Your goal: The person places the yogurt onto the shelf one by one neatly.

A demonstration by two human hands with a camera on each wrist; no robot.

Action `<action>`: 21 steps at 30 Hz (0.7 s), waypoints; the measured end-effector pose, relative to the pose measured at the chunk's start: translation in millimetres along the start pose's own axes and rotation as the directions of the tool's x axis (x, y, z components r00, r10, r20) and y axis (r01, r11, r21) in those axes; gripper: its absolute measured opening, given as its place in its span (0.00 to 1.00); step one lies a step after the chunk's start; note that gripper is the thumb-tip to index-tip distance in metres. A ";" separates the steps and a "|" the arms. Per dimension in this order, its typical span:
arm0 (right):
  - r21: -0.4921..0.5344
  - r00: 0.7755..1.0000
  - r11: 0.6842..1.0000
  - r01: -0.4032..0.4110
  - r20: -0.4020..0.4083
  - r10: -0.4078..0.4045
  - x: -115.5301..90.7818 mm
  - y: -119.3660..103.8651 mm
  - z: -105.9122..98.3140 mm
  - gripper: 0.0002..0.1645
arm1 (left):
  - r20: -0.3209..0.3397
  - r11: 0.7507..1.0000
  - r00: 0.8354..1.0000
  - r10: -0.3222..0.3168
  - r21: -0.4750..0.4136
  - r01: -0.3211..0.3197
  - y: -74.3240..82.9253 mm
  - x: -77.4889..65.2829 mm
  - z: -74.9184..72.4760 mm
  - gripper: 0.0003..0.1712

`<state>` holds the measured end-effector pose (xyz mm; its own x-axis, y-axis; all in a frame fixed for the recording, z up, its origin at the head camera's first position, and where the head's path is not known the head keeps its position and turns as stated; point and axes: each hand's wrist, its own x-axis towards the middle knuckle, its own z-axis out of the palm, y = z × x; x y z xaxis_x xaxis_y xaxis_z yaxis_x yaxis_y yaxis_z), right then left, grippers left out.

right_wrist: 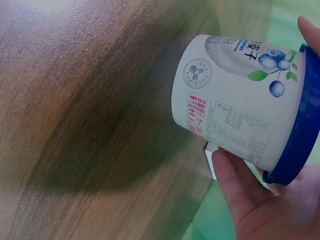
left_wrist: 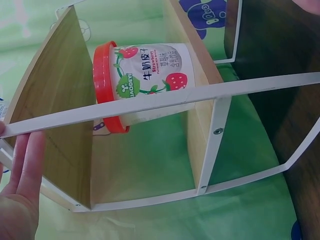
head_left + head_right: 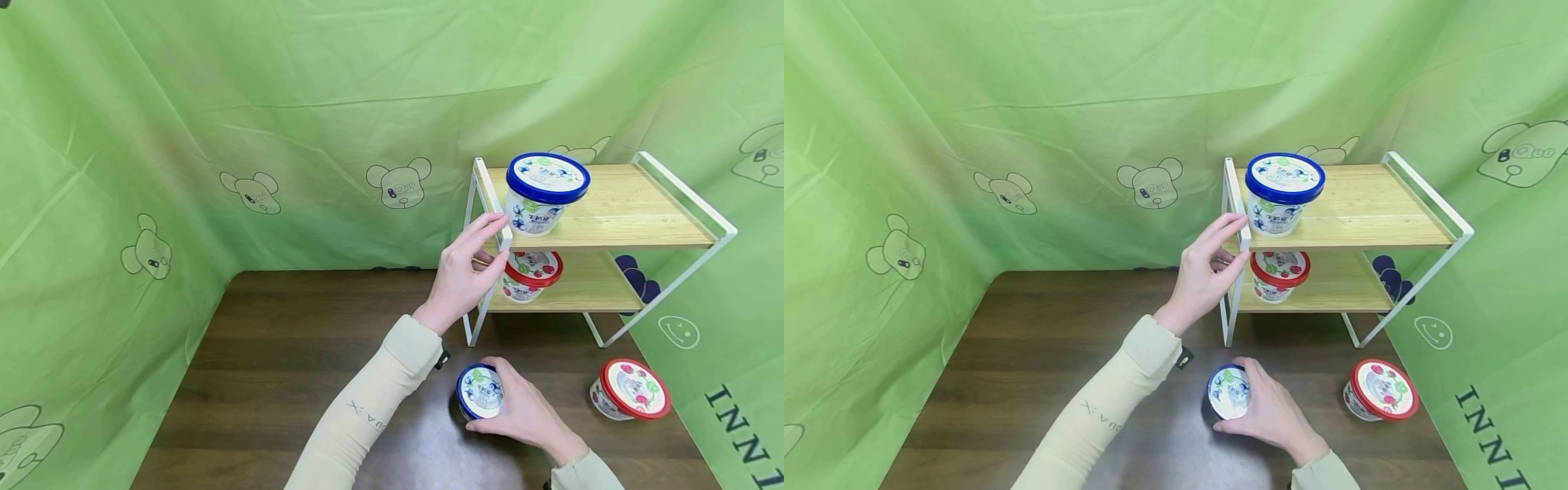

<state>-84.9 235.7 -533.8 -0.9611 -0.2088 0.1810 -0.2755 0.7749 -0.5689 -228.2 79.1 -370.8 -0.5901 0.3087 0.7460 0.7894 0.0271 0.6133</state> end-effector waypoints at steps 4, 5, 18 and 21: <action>-0.006 0.999 0.999 0.035 -0.011 -0.036 -0.3 0.3 0.5 0.65 | 0.001 1.000 1.000 0.003 -0.004 -0.003 0.5 0.5 -0.2 0.28; -0.007 0.999 0.999 0.044 -0.011 -0.044 -0.4 0.3 0.6 0.65 | 0.002 1.000 1.000 0.002 -0.006 -0.002 0.5 0.4 -0.2 0.28; 0.028 1.000 0.999 0.027 -0.016 -0.027 0.2 -2.2 0.5 0.63 | -0.001 1.000 1.000 -0.004 -0.012 0.004 1.4 0.5 0.0 0.28; 0.038 0.999 0.999 0.032 -0.040 -0.030 1.4 -2.0 -1.8 0.63 | 0.000 1.000 1.000 -0.004 -0.016 0.004 1.5 0.6 0.2 0.28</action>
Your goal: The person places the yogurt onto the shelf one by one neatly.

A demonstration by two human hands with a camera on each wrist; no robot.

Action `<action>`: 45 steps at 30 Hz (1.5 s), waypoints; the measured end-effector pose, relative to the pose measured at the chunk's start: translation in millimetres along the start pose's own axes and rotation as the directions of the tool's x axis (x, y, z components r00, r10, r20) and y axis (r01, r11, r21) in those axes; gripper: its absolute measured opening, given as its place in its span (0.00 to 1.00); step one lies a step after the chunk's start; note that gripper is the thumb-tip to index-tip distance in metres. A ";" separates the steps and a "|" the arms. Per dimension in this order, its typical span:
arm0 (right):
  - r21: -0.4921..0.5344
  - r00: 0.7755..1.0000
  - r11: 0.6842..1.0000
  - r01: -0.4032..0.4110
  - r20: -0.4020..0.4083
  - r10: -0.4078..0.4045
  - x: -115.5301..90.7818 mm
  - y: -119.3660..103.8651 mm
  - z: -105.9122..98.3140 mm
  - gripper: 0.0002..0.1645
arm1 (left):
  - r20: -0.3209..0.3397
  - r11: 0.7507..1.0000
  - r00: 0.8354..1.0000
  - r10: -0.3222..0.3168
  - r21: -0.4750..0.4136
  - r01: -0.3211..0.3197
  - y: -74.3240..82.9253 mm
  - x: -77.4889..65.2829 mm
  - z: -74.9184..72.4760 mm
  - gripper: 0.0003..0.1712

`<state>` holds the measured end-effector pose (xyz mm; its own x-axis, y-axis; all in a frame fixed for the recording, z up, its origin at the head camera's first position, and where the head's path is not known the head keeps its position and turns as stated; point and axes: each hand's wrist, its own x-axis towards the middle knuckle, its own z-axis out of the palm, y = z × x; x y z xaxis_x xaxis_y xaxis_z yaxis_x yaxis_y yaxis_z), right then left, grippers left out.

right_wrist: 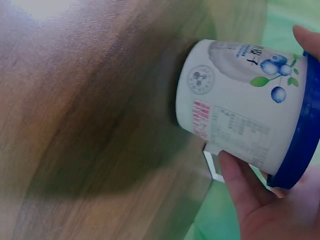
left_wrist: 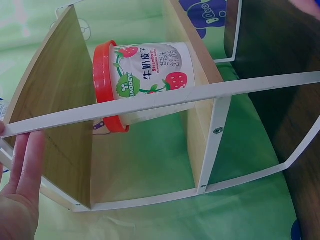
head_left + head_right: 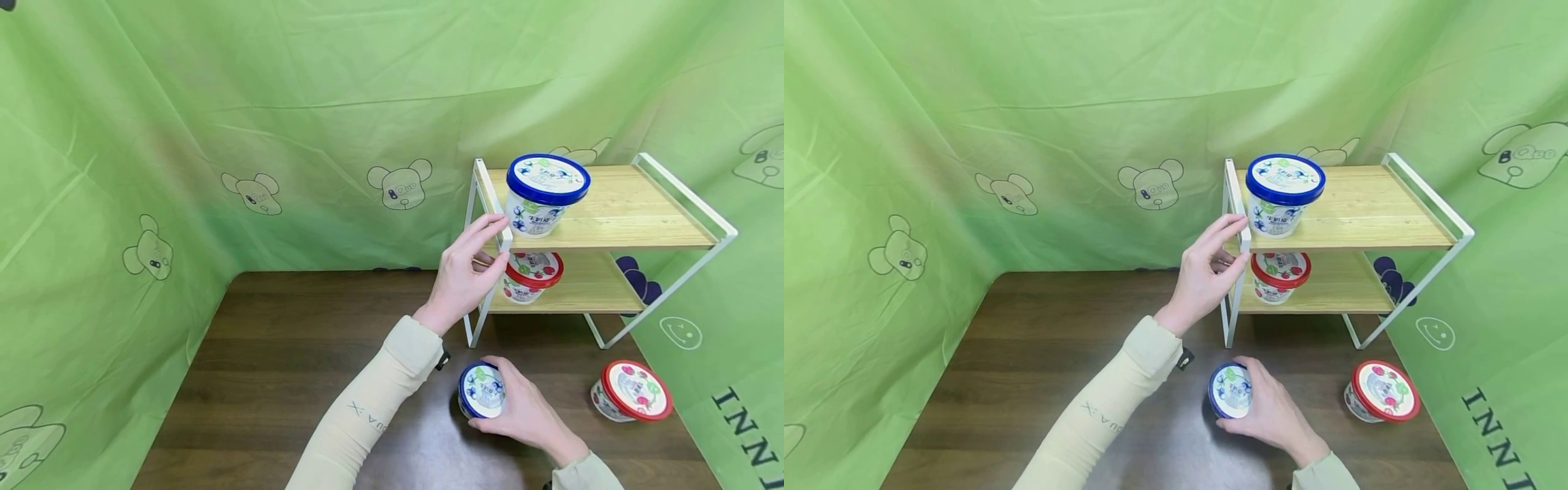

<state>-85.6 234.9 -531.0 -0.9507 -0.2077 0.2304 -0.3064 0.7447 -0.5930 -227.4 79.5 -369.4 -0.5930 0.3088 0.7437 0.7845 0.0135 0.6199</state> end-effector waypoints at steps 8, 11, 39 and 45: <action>0.047 0.998 0.997 -0.057 -0.035 0.059 4.2 -0.4 -11.1 0.65 | -0.001 1.000 1.000 0.015 0.002 -0.015 -1.8 0.2 0.4 0.28; 0.059 0.997 0.996 -0.063 -0.037 0.065 6.0 -0.5 -13.4 0.64 | -0.002 1.000 1.000 0.015 0.002 -0.015 -2.3 0.0 0.8 0.28; 0.101 0.989 0.993 -0.062 -0.124 0.075 18.1 1.2 -23.1 0.70 | 0.002 1.000 1.000 0.010 -0.010 -0.010 -1.8 0.0 0.6 0.28; 0.075 0.988 0.996 -0.045 -0.146 0.056 20.8 1.1 -27.8 0.69 | 0.002 1.000 1.000 0.010 -0.006 -0.010 -2.2 -0.5 0.9 0.28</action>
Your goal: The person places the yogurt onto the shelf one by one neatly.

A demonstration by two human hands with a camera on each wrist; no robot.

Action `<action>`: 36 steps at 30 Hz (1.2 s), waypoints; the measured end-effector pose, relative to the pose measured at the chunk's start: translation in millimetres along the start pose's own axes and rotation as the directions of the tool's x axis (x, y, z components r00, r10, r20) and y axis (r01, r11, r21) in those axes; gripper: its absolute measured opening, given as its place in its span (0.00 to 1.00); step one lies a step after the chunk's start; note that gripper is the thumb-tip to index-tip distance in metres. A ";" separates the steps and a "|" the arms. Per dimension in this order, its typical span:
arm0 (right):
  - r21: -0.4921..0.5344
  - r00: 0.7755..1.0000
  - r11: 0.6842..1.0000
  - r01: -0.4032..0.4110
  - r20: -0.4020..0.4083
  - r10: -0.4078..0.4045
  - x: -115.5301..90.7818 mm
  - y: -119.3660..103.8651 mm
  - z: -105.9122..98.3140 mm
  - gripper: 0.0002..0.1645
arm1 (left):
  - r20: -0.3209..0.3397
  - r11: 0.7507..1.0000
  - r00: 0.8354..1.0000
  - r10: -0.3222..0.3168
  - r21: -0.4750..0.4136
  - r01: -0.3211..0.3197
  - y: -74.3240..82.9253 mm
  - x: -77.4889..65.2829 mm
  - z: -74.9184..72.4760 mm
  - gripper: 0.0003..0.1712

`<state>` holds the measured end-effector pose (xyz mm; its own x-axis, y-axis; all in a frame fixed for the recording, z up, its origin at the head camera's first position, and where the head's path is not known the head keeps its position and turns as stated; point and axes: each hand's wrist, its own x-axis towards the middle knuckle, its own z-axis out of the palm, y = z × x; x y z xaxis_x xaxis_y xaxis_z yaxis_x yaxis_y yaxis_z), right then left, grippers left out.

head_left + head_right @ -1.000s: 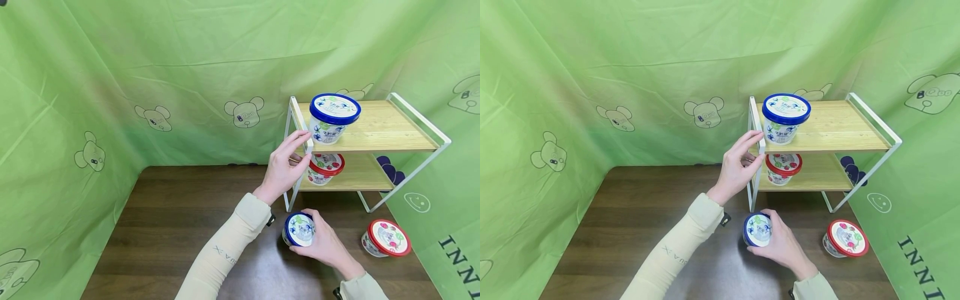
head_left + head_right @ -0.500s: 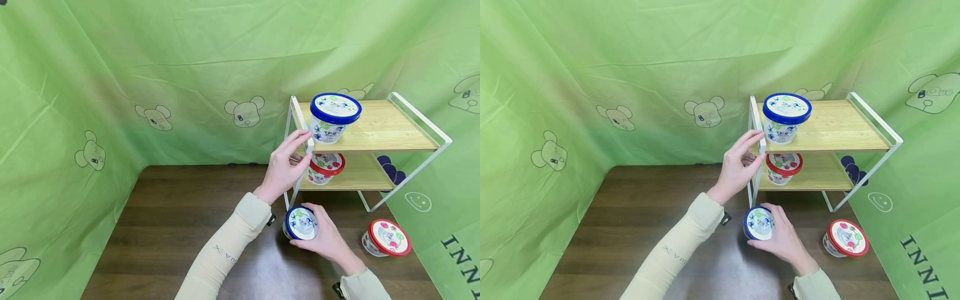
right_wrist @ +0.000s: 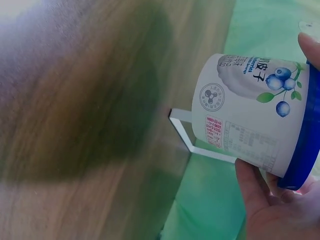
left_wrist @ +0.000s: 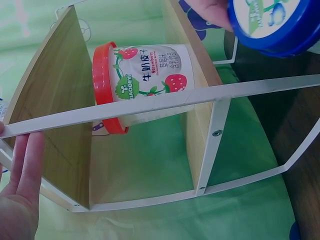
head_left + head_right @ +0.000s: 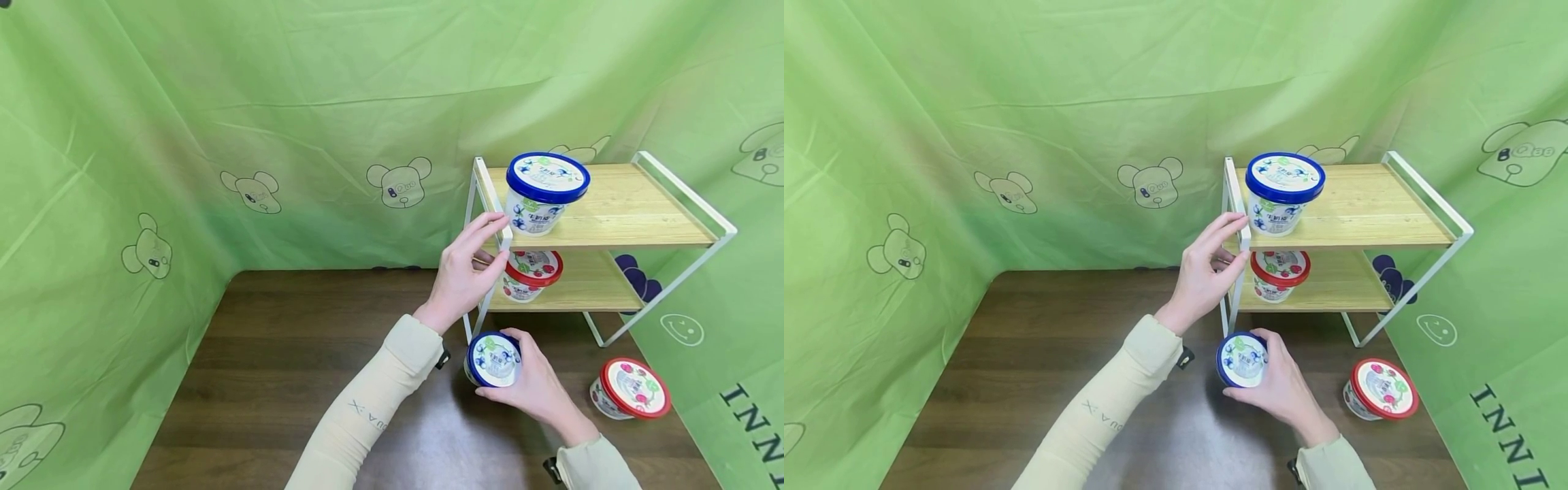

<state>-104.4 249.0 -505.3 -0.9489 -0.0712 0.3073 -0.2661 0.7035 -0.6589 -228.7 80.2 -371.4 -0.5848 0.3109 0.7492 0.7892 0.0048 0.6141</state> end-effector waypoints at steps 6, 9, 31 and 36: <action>-0.018 0.999 0.999 0.037 -0.023 -0.038 5.1 4.2 -8.8 0.68 | 0.005 1.000 1.000 0.000 0.006 0.000 -0.7 -0.2 0.1 0.28; -0.026 0.998 0.998 0.049 -0.034 -0.050 6.8 6.2 -13.4 0.68 | 0.007 1.000 1.000 -0.002 0.008 0.002 -1.4 -0.3 0.2 0.28; 0.001 0.994 0.997 -0.074 -0.074 0.074 9.2 6.1 -40.2 0.70 | 0.000 1.000 1.000 -0.002 -0.010 0.002 -0.2 -0.4 1.1 0.28; 0.008 0.994 0.998 -0.068 -0.089 0.068 10.6 7.5 -45.1 0.69 | 0.001 1.000 1.000 -0.002 -0.004 0.002 1.1 -0.2 0.3 0.28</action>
<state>-108.8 285.4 -476.1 -0.9460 0.0405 0.3216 -0.2025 0.7008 -0.6840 -227.6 80.4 -370.9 -0.5859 0.3120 0.7479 0.7875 0.0014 0.6163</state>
